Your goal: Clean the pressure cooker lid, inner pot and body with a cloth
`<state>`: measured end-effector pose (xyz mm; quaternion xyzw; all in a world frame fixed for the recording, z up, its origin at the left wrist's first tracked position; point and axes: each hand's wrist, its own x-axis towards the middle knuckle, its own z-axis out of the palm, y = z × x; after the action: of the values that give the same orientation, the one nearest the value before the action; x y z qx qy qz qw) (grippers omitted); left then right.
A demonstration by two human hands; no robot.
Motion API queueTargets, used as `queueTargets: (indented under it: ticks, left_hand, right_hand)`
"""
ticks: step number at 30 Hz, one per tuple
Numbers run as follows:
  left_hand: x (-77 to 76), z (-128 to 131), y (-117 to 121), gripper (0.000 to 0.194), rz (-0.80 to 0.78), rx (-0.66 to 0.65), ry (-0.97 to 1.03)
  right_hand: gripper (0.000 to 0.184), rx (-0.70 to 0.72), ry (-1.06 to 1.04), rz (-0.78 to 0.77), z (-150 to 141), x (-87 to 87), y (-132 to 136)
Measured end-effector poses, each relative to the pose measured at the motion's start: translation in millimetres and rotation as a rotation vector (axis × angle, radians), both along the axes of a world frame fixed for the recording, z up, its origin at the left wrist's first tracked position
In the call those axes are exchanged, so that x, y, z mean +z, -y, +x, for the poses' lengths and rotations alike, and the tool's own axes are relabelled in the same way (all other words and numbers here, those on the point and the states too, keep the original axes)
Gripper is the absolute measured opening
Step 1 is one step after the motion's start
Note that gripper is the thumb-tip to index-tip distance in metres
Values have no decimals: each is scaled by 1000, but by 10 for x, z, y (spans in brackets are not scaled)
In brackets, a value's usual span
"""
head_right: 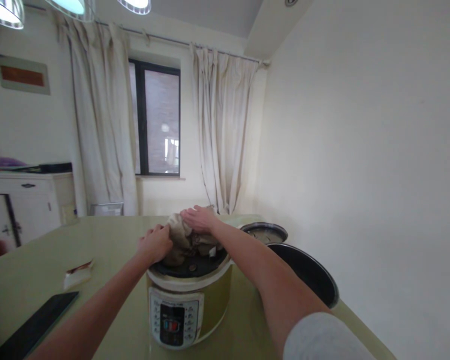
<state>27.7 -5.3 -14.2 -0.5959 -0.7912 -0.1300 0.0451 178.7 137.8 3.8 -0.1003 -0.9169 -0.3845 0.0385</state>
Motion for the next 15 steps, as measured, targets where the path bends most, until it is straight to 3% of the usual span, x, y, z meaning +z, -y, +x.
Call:
queueTargets:
  ticks: [3, 9, 12, 15]
  left_hand:
    - [2, 11, 7, 46, 10, 14, 34]
    - [-10, -18, -14, 45, 29, 41, 110]
    - [-3, -37, -27, 47, 37, 49, 140]
    - [-3, -68, -50, 49, 45, 43, 173]
  right_hand:
    - [41, 129, 65, 45, 0, 17, -14]
    - [38, 175, 249, 16, 247, 71, 106]
    - [25, -1, 230, -91, 359, 46, 230]
    - [8, -296, 123, -363, 404, -15, 357]
